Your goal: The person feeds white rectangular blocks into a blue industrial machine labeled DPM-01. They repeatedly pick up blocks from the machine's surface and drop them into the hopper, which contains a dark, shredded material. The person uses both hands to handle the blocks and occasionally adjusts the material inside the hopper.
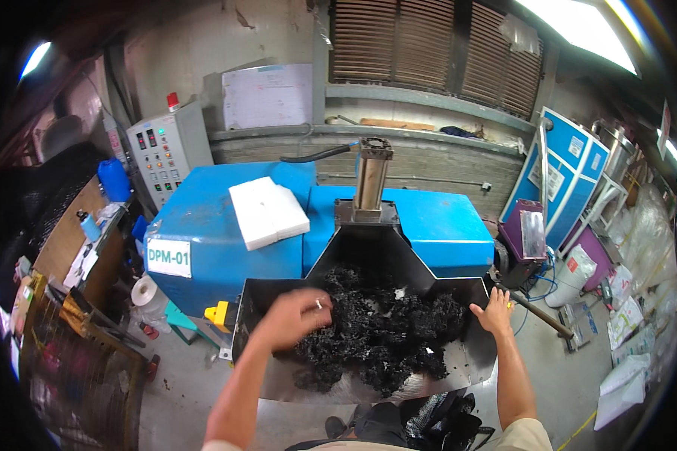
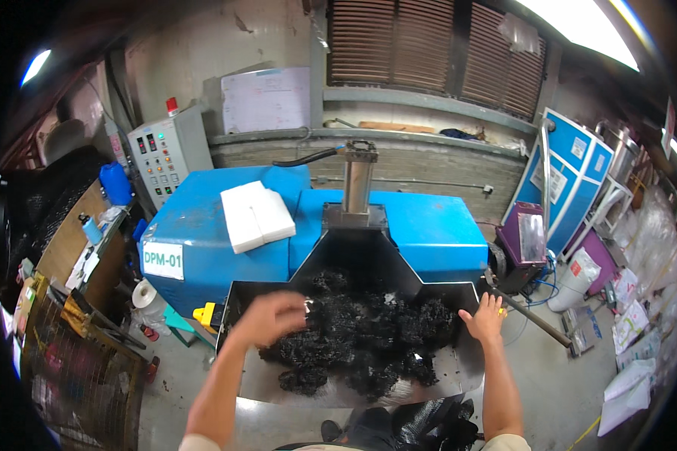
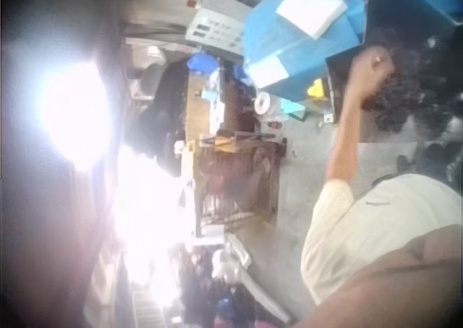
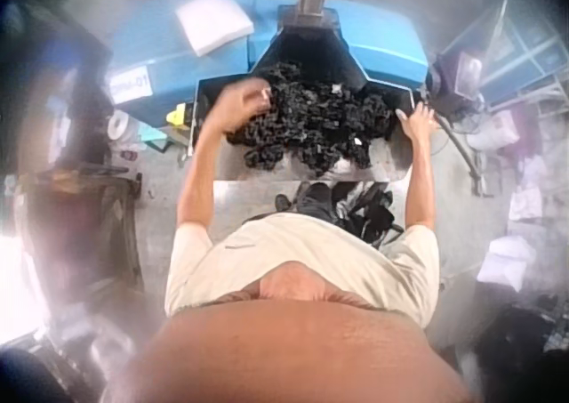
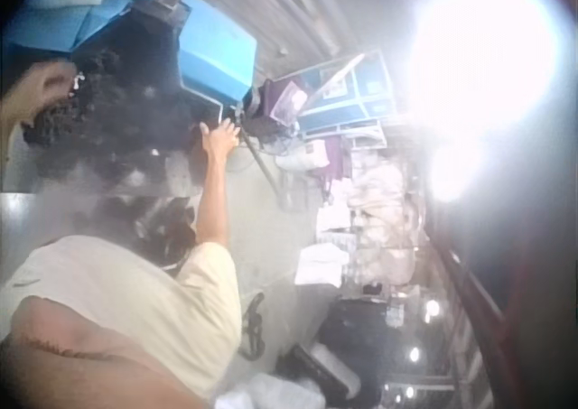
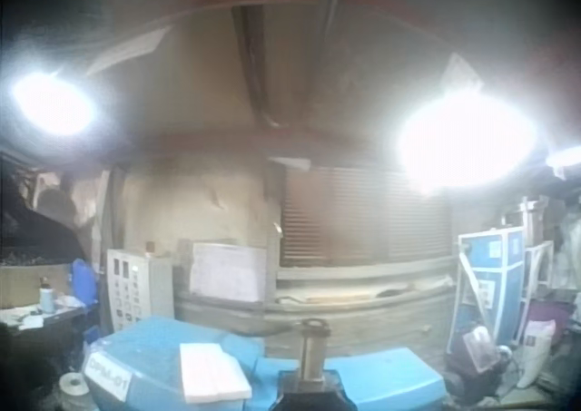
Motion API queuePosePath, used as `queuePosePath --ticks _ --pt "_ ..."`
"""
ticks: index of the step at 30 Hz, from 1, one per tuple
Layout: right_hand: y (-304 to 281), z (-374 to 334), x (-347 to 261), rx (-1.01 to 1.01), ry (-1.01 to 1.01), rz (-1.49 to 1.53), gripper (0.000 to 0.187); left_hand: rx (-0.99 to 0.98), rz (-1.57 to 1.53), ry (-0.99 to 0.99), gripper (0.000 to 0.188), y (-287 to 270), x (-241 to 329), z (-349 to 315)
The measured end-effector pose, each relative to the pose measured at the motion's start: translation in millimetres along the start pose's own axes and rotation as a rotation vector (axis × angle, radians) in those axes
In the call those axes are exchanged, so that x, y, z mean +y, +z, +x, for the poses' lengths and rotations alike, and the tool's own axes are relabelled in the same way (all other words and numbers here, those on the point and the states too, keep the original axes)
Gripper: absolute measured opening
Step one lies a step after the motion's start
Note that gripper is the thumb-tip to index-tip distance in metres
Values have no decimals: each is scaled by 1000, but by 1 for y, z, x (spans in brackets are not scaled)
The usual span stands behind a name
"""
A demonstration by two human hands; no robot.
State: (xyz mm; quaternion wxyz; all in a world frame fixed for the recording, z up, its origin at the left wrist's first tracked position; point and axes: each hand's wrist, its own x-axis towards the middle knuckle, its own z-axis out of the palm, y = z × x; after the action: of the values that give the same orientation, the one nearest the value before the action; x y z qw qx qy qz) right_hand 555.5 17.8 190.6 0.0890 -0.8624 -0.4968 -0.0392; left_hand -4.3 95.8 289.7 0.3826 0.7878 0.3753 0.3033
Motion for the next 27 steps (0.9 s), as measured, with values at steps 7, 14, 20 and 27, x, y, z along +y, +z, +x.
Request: queuePosePath --ticks 7,14,20,27 --pt "1 6 -10 -41 -92 -84 105 215 1186 -425 113 -94 -105 126" --pt "11 19 -9 -17 -178 36 99 192 1128 -388 78 -160 -172 140" --pt "0 18 7 -38 -113 26 96 580 667 -56 65 -108 -1 110" --pt "6 32 -9 -49 -139 53 94 277 578 250 66 27 37 45"
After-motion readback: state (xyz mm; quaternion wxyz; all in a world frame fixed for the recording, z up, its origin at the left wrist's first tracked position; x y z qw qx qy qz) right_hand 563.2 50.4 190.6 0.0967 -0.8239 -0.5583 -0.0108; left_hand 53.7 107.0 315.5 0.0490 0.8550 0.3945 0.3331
